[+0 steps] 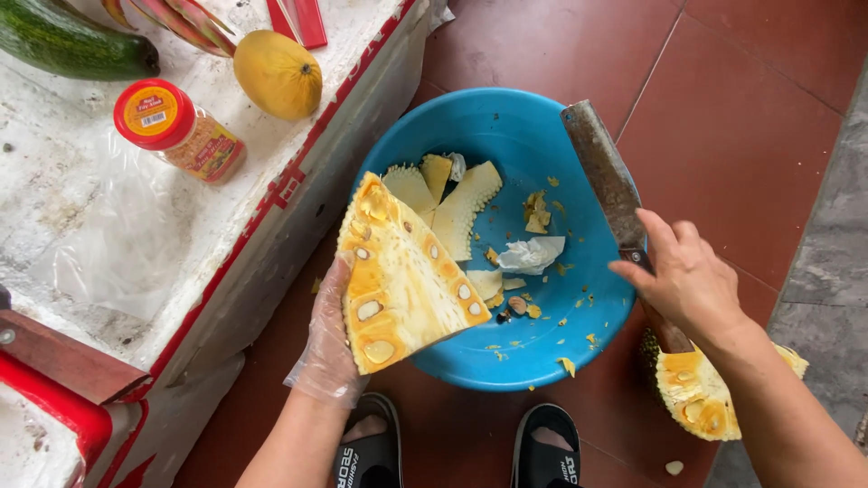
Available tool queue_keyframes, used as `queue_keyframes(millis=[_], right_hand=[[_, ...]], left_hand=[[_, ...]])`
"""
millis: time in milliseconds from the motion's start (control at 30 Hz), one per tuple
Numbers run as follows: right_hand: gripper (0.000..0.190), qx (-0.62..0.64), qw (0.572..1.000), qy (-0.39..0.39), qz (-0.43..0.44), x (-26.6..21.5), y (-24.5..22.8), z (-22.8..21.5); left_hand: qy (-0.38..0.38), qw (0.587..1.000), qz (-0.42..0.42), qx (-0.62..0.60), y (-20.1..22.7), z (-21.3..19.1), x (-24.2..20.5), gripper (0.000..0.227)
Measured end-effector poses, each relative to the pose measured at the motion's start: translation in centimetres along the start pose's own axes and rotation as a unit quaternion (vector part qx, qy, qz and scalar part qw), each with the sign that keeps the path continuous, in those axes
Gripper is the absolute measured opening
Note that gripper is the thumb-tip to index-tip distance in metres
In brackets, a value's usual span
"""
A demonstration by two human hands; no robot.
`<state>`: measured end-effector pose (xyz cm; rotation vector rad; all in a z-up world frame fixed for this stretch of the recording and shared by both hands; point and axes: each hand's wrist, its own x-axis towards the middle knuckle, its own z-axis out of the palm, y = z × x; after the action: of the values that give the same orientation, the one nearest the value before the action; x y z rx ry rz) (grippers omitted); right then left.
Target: Peeling and extracting pods from a jackfruit using a knife and hands
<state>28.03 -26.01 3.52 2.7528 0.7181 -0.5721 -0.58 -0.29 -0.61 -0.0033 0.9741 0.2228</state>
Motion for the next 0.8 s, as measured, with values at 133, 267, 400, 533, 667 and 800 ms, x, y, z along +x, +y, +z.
queue_keyframes(millis=[133,267,400,533,667,800], right_hand=[[0.098,-0.03,0.999,-0.025,0.007,1.0,2.5,5.2],[0.083,0.056,0.993,0.095,-0.04,1.0,4.3,6.5],[0.076,0.276,0.948,0.157,-0.026,-3.0,4.0,4.6],[0.089,0.486,0.863,0.083,-0.105,-6.0,1.6,3.5],[0.072,0.563,0.821,0.056,-0.08,-7.0,1.4,2.7],[0.091,0.582,0.809,-0.029,-0.076,-7.3,1.9,0.4]], left_hand=[[-0.004,0.995,0.058,0.078,-0.8,0.5,-0.2,0.056],[-0.035,0.999,-0.029,-0.01,-1.3,1.1,1.0,0.076],[-0.081,0.995,-0.06,-0.01,-1.7,1.5,1.4,0.082],[-0.075,0.995,-0.067,-0.018,-2.1,1.3,3.6,0.075],[-0.068,0.997,-0.014,0.024,-1.2,2.1,3.7,0.074],[-0.081,0.989,0.117,0.048,0.4,5.9,0.1,0.098]])
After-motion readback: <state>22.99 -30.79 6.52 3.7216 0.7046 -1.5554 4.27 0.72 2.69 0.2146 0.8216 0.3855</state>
